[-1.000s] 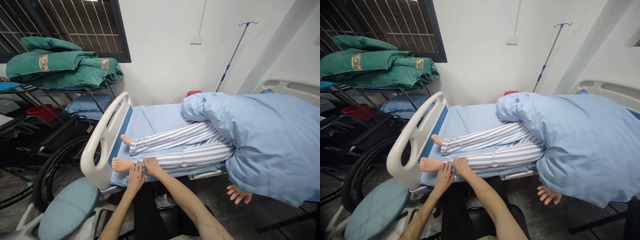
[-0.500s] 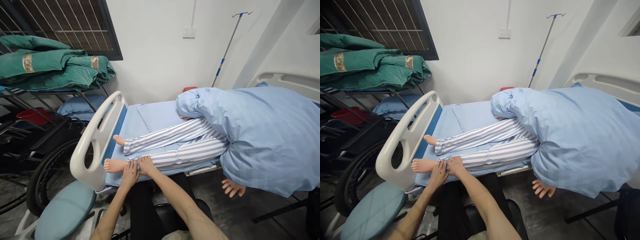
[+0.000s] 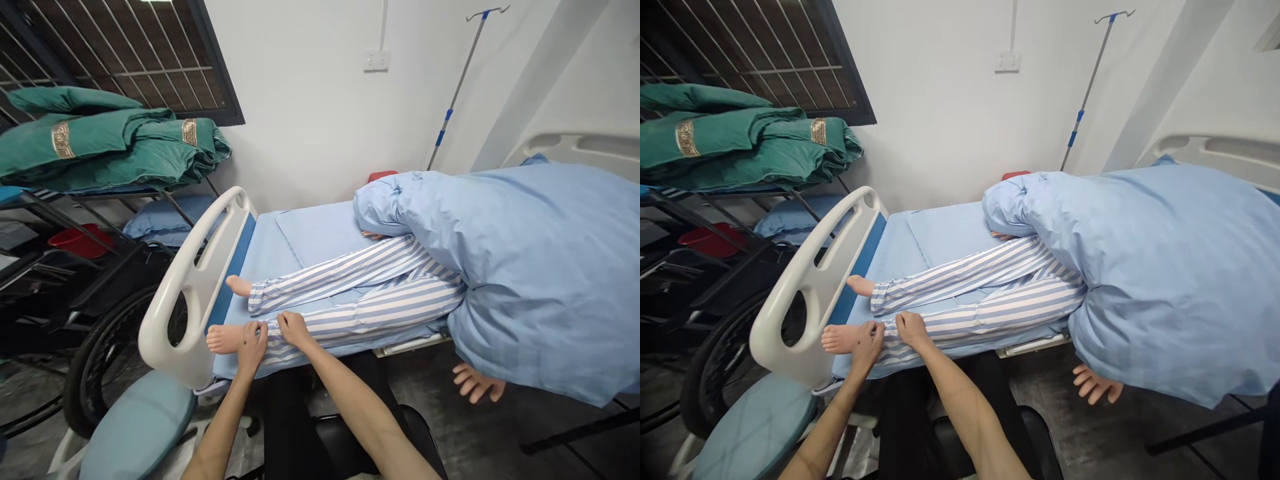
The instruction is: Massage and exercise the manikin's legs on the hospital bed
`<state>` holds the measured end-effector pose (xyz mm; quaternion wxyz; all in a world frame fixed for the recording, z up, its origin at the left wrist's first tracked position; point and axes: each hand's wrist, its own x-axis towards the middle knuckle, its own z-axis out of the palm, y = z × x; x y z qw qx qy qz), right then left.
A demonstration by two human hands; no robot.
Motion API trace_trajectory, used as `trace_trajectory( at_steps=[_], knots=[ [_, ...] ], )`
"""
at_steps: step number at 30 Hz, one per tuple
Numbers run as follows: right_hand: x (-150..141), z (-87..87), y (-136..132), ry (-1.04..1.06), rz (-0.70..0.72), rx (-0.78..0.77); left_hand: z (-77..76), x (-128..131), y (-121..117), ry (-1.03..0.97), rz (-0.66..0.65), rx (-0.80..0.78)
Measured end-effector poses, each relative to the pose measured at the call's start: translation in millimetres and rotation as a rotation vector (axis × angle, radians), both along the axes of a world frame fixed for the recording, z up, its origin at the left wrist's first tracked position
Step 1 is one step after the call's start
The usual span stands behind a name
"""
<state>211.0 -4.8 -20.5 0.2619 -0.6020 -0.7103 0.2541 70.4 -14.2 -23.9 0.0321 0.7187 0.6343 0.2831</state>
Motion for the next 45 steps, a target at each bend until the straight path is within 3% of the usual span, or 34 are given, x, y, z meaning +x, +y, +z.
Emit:
trace_trajectory(
  at_steps=[3, 6, 8, 12, 18, 21, 25, 29, 32, 36, 40, 45],
  knots=[
    [1.8, -8.6, 4.0, 0.046, -0.028, -0.019, 6.7, 17.5, 15.9, -0.314, 0.059, -0.113],
    [2.6, -10.7, 5.4, 0.087, -0.050, -0.036, 1.8, 35.0, 28.6, -0.542, 0.131, -0.176],
    [2.9, -11.0, 5.5, 0.104, -0.056, -0.037, -6.5, 42.3, 32.4, -0.513, 0.144, -0.225],
    [3.1, -8.2, 5.3, 0.067, -0.051, -0.047, -22.8, 45.1, 31.5, -0.181, 0.176, -0.302],
    [5.2, 13.1, 4.9, -0.192, 0.018, -0.026, -34.1, 41.8, 29.3, 0.101, 0.147, -0.302],
    [8.8, 13.0, 4.7, -0.254, 0.009, -0.024, -33.8, 42.0, 28.3, 0.072, 0.141, -0.297],
    [11.9, -2.5, 4.6, -0.257, -0.064, -0.032, -26.7, 44.6, 28.7, -0.109, 0.151, -0.307],
    [14.0, -13.0, 8.7, -0.156, -0.101, -0.012, -20.7, 58.0, 32.9, -0.325, 0.178, -0.184],
    [17.0, -13.2, 12.8, -0.065, -0.117, -0.011, -23.2, 72.2, 35.1, -0.431, 0.189, -0.177],
    [19.8, -4.1, 14.7, -0.102, -0.129, -0.047, -32.5, 79.1, 34.3, -0.321, 0.227, -0.217],
    [25.2, 9.5, 12.3, -0.311, -0.009, -0.038, -38.2, 74.6, 30.9, -0.180, 0.223, -0.251],
    [36.5, 7.8, 9.8, -0.331, -0.009, -0.051, -31.3, 74.4, 31.0, -0.175, 0.230, -0.297]
  ],
)
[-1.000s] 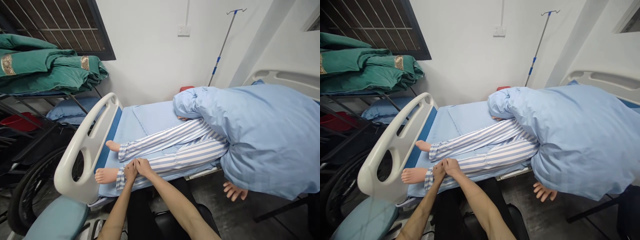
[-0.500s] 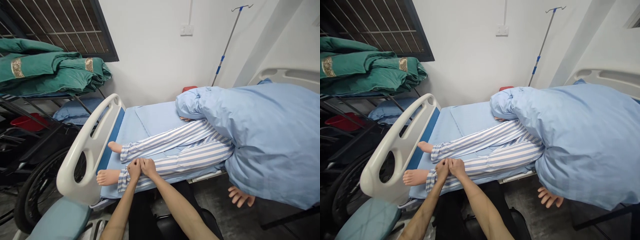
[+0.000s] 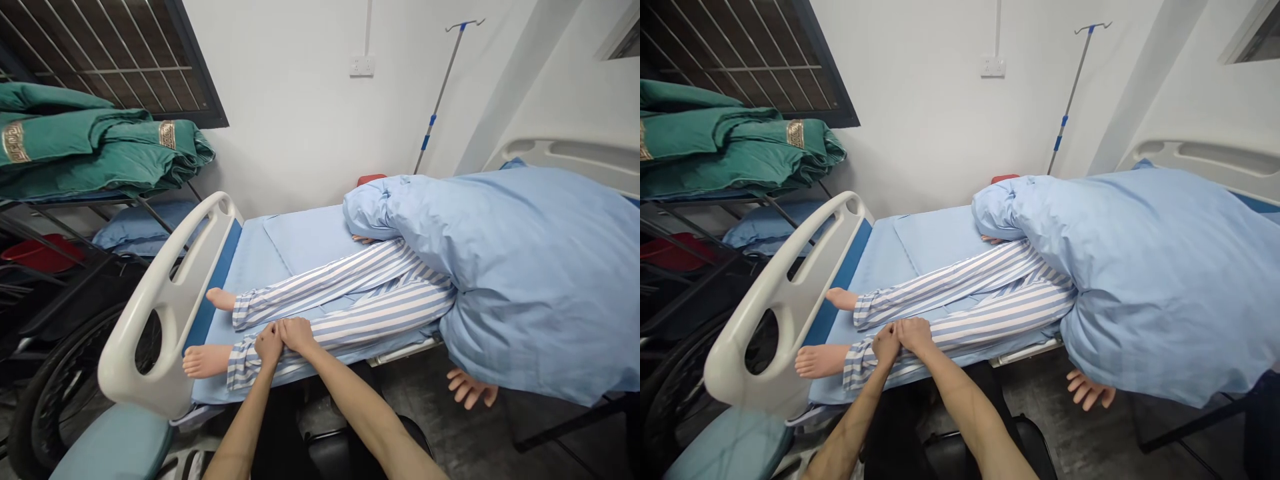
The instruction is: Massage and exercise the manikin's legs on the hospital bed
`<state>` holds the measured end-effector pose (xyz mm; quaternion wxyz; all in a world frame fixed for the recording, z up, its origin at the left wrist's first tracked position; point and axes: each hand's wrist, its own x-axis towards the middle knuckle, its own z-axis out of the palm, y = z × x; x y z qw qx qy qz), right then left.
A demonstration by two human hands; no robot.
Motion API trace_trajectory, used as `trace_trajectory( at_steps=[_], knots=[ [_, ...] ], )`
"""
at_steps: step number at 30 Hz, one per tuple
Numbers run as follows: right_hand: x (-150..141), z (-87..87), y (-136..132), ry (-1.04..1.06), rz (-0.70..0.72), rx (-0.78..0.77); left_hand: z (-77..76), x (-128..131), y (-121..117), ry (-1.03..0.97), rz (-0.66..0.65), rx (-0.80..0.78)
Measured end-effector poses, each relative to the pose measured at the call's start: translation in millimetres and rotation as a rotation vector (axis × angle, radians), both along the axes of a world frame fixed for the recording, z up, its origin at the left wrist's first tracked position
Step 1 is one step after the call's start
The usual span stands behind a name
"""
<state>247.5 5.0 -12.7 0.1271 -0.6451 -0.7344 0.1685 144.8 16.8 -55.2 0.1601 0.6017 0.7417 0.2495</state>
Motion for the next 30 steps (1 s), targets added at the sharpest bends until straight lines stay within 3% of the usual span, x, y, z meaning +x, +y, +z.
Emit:
trace_trajectory(
  at_steps=[5, 8, 12, 19, 24, 30],
  knots=[
    [6.1, -13.3, 5.3, 0.180, -0.137, 0.013, 16.2, 15.8, 7.3, -0.242, -0.029, 0.101],
    [9.4, -17.4, 8.6, 0.328, -0.211, 0.039, 16.2, 32.0, 9.7, -0.369, 0.006, 0.128],
    [11.9, -13.1, 10.4, 0.405, -0.258, 0.041, 5.2, 42.5, 9.3, -0.245, 0.022, 0.100],
    [23.3, 7.0, 7.8, 0.126, -0.149, -0.023, -3.1, 40.8, 7.3, -0.166, 0.025, 0.066],
    [34.4, -4.6, 0.7, 0.151, -0.209, 0.009, 4.8, 47.7, 6.2, -0.091, 0.014, 0.040],
    [44.2, -13.2, 5.6, 0.410, -0.314, 0.057, 20.4, 73.4, 11.4, -0.334, 0.019, 0.089]
  ],
)
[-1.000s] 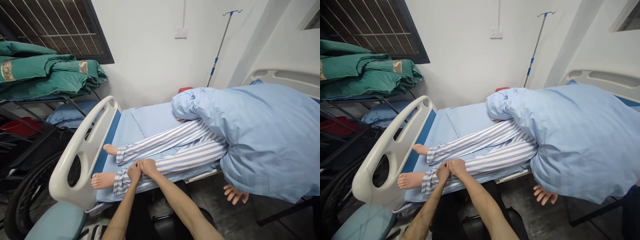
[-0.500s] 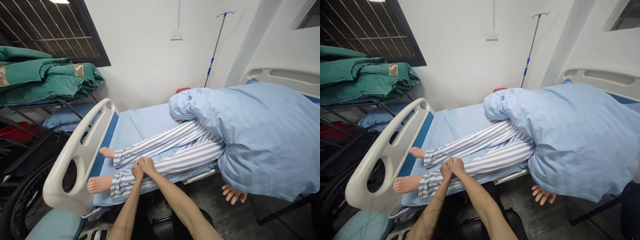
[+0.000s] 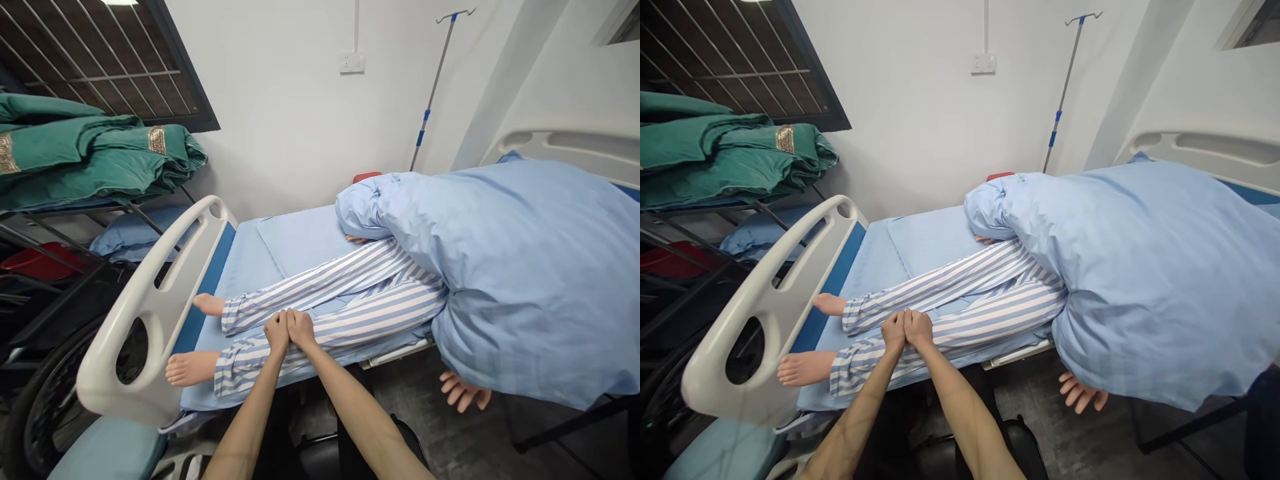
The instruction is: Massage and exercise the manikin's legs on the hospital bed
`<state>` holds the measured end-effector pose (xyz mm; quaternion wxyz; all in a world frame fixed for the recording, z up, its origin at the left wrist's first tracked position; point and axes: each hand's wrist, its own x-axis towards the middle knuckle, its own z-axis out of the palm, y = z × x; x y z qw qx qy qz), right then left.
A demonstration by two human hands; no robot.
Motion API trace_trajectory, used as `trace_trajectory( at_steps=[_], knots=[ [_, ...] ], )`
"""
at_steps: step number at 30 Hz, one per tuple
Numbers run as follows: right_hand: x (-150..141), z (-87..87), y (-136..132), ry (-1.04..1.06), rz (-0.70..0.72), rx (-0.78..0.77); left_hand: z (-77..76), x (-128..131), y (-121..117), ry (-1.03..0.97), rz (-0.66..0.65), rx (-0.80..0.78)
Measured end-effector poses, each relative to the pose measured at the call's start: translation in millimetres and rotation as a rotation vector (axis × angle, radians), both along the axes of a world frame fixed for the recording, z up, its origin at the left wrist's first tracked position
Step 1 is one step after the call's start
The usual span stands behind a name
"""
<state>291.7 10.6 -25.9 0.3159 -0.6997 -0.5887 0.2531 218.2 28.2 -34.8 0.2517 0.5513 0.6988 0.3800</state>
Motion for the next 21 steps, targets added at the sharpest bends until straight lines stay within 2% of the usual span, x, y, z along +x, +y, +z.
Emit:
trace_trajectory(
  at_steps=[2, 5, 12, 14, 17, 21],
  knots=[
    [4.1, -1.2, 1.4, 0.074, -0.023, 0.026, 0.0, 10.6, -0.8, -0.050, 0.012, 0.028],
    [8.3, 1.1, 2.0, 0.092, -0.032, 0.011, -3.6, 19.4, -4.1, -0.013, 0.031, 0.026],
    [22.1, 25.3, 1.7, -0.222, 0.145, -0.097, -9.9, 18.3, -6.9, 0.067, 0.028, -0.004],
    [26.6, 23.2, -0.7, -0.227, 0.161, -0.088, -10.3, 18.9, -7.3, 0.078, 0.016, 0.003],
    [30.0, 11.5, -5.0, -0.131, 0.084, -0.040, -8.5, 21.8, -7.1, 0.079, -0.001, 0.011],
    [33.5, -1.1, -5.1, 0.015, -0.008, 0.030, -3.5, 33.7, -3.9, -0.046, 0.000, 0.049]
  ],
)
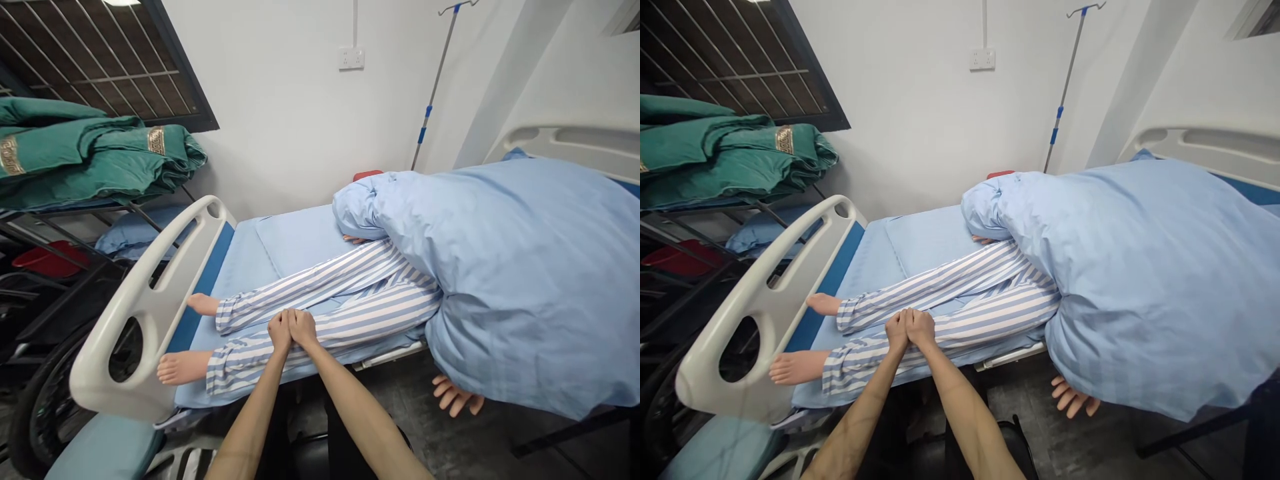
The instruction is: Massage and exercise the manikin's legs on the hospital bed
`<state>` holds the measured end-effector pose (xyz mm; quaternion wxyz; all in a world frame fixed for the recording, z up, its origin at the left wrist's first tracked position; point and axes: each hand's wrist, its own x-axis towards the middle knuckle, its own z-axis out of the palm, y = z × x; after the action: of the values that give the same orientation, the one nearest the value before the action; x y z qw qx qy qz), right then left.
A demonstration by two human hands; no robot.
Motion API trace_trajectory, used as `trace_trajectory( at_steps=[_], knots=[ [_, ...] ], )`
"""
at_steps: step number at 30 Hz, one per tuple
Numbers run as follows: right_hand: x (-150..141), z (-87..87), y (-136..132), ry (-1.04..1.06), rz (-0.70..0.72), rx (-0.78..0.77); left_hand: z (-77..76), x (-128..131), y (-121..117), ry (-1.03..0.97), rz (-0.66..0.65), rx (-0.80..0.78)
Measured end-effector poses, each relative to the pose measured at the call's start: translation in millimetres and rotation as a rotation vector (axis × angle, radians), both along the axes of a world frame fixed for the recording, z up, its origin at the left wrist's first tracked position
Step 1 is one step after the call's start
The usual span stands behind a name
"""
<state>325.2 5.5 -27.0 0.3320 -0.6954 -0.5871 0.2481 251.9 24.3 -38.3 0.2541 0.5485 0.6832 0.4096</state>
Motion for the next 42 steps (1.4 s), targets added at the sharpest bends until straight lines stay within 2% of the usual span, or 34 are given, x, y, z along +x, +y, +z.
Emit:
trace_trajectory(
  at_steps=[3, 7, 11, 15, 18, 22, 26, 30, 33, 36, 42],
  knots=[
    [4.2, -2.8, 2.4, 0.133, -0.037, 0.036, 0.9, 12.2, 2.0, -0.092, -0.026, 0.039],
    [6.4, 0.5, 2.1, 0.173, -0.068, 0.017, -3.7, 18.9, 1.3, -0.032, -0.024, 0.008],
    [10.5, 15.7, 1.0, -0.014, -0.004, -0.060, -5.6, 16.8, -0.5, 0.044, -0.031, -0.035],
    [21.8, 26.1, -0.6, -0.210, 0.080, -0.114, -3.9, 18.2, -2.4, 0.079, -0.054, -0.001],
    [28.2, 18.4, -4.2, -0.186, 0.075, -0.083, -2.9, 20.0, -3.9, 0.122, -0.060, 0.002],
    [31.2, 2.0, -6.5, -0.078, -0.005, -0.010, 2.3, 24.9, -3.3, 0.147, -0.069, -0.041],
    [36.8, -4.5, -2.4, 0.055, -0.054, 0.031, 10.1, 41.0, 0.3, -0.030, -0.063, -0.016],
    [43.4, -6.7, 1.5, 0.151, -0.119, 0.050, 7.4, 58.4, -0.6, -0.176, -0.050, 0.011],
    [44.8, -6.3, 2.9, 0.130, -0.149, 0.032, 2.0, 62.0, -4.2, -0.119, -0.018, 0.009],
    [46.6, -1.7, 4.7, 0.038, -0.100, -0.016, 1.3, 60.9, -6.4, -0.059, -0.020, 0.013],
    [60.0, 5.2, 2.7, -0.076, -0.033, -0.049, 0.5, 61.8, -7.4, -0.023, -0.087, 0.034]
  ],
)
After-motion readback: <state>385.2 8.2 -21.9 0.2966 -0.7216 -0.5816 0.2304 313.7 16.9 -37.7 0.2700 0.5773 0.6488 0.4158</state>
